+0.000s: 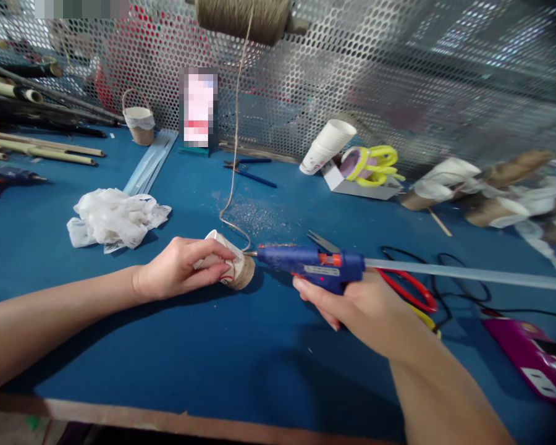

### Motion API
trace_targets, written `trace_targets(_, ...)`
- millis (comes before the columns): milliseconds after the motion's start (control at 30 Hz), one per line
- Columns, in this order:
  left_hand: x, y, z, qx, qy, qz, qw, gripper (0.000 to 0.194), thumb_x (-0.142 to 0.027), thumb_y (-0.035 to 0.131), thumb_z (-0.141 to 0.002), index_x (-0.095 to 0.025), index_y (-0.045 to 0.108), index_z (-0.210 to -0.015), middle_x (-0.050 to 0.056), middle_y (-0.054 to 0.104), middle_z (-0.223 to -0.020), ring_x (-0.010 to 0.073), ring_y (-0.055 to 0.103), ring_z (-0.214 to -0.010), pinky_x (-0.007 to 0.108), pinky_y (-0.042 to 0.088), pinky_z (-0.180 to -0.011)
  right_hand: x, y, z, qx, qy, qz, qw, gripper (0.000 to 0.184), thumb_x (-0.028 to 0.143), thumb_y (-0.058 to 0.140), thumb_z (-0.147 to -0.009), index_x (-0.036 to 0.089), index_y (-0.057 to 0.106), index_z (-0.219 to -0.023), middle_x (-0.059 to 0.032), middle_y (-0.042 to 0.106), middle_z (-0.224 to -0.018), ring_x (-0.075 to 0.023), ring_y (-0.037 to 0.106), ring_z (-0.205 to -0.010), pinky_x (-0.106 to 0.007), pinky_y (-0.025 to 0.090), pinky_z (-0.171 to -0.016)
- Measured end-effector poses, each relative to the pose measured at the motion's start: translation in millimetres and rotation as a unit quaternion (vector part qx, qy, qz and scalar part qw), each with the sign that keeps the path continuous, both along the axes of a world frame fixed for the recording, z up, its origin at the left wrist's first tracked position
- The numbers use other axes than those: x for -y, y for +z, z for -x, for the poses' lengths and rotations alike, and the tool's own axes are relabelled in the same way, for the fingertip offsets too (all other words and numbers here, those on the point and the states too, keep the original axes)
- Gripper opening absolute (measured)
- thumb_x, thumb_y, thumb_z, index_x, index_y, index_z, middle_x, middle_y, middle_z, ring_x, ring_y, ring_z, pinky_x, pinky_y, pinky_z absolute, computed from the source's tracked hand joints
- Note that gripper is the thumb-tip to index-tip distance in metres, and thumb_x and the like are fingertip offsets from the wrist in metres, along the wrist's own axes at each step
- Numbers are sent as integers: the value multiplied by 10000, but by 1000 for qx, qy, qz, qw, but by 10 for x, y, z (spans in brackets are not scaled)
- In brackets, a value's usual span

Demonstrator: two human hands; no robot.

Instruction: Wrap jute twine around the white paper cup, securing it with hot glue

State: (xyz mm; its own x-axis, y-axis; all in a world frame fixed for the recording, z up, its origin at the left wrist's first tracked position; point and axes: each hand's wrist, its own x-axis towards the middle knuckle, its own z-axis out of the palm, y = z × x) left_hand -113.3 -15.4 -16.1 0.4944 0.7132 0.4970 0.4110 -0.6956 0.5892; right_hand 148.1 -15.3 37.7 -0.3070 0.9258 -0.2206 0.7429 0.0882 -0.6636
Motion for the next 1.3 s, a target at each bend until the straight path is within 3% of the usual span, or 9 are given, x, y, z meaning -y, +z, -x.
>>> trace_targets(133, -3, 4, -2, 1, -6, -7, 1000, 132, -187, 493, -872, -137, 577, -961, 19, 679, -682, 75, 608, -558, 156, 482, -541, -32, 5, 27, -23, 10, -2, 1000, 372, 461, 543, -791, 230, 446, -516, 56, 463, -386, -127, 514, -413, -268, 449, -481)
trace_targets(300, -5, -5, -6, 12, 5, 13, 1000, 133, -177, 507, -859, -130, 581, -959, 28, 694, -718, 72, 616, -570, 153, 471, -544, 35, 31, 12, -16, 20, -3, 1000, 337, 444, 530, -806, 233, 487, -546, 33, 522, -433, -139, 555, -445, -263, 439, -444)
trace_targets(533, -4, -10, -8, 9, 29, 38, 999, 146, -191, 511, -850, -128, 596, -951, 23, 697, -724, 69, 608, -567, 136, 435, -483, 141, 30, 8, -19, -1, -39, 999, 260, 421, 563, -797, 234, 550, -616, 69, 436, -360, -122, 473, -355, -259, 412, -385)
trace_targets(800, 2, -8, -10, 19, 4, 21, 1000, 126, -178, 510, -858, -133, 580, -952, 27, 697, -722, 71, 623, -581, 148, 480, -555, -2, 52, 26, -26, 20, 1, 999, 324, 426, 551, -794, 232, 475, -546, 62, 459, -377, -119, 487, -391, -257, 435, -448)
trace_targets(1100, -7, -17, -6, 18, 5, -1, 1000, 133, -164, 535, -850, -114, 587, -961, 45, 705, -760, 70, 623, -588, 134, 472, -552, -80, 1, 71, -112, 23, 50, 992, 244, 392, 558, -795, 202, 513, -648, 65, 444, -379, -109, 461, -389, -260, 396, -455)
trace_targets(1233, -1, -37, -12, 32, 4, 4, 999, 126, -160, 534, -849, -117, 592, -953, 25, 688, -725, 61, 604, -564, 128, 454, -534, -189, -12, 60, -172, -1, 82, 982, 258, 423, 588, -769, 170, 549, -737, 72, 437, -391, -87, 409, -363, -243, 347, -419)
trace_targets(1300, -1, -40, -16, 39, 11, 0, 999, 113, -154, 531, -847, -115, 595, -932, 8, 671, -687, 51, 573, -531, 120, 429, -502, -323, -17, 25, -182, -42, 51, 981, 283, 438, 616, -731, 162, 554, -721, 38, 497, -448, -103, 468, -417, -247, 377, -448)
